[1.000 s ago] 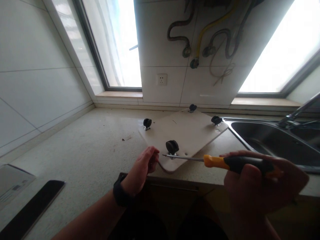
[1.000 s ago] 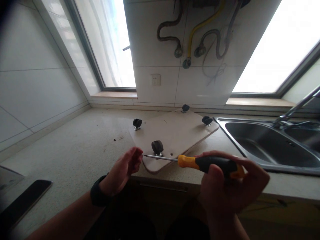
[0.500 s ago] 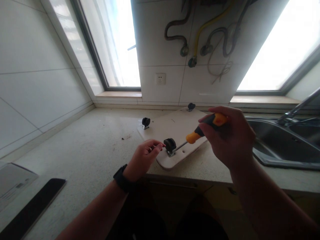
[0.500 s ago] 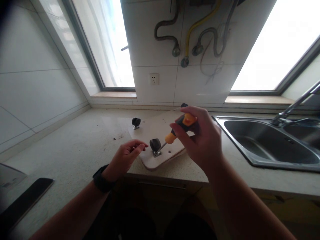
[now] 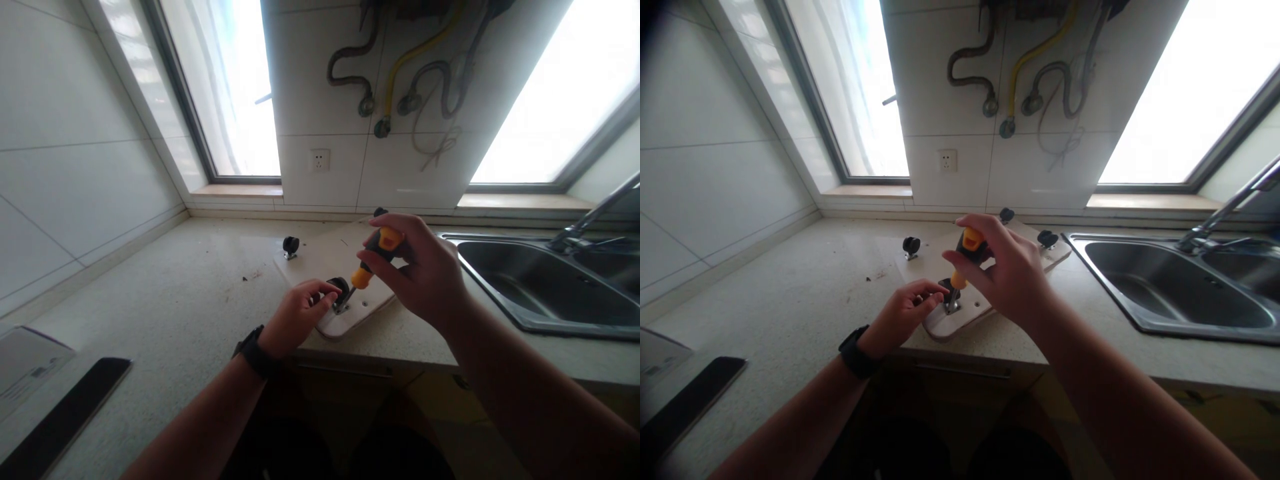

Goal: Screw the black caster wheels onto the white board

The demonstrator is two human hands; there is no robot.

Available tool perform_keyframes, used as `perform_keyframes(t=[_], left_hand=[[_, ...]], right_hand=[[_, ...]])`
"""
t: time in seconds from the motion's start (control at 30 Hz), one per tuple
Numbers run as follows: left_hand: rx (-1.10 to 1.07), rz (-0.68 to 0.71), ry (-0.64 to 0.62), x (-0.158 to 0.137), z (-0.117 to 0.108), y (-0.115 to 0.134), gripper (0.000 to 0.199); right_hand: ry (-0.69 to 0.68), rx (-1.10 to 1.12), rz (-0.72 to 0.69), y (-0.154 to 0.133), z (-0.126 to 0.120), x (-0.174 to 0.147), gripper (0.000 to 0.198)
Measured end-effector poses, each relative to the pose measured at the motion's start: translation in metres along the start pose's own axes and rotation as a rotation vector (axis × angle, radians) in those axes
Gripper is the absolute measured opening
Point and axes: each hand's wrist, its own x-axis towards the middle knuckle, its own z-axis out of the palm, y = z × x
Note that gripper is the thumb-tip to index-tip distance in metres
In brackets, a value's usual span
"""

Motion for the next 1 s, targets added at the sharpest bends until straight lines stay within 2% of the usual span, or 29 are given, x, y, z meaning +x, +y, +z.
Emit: perform_keyframes(t=[0.27, 0.57, 1.0], left_hand=[[-0.011, 0.071, -0.028, 0.003, 0.002, 0.008, 0.022], [-0.041, 0.091, -0.024, 0.006, 0.006, 0.006, 0.019], [-0.091, 0.099, -0.042, 0.006, 0.005, 0.007, 0.018]], right_hand=[[-0.019, -0.020, -0.054, 0.001, 0.002, 0.006, 0.035], [-0.019, -0.062, -0.109, 0.000, 0.005, 0.010, 0.035], [-0.041, -0.077, -0.105, -0.003, 0.007, 0.013, 0.035]])
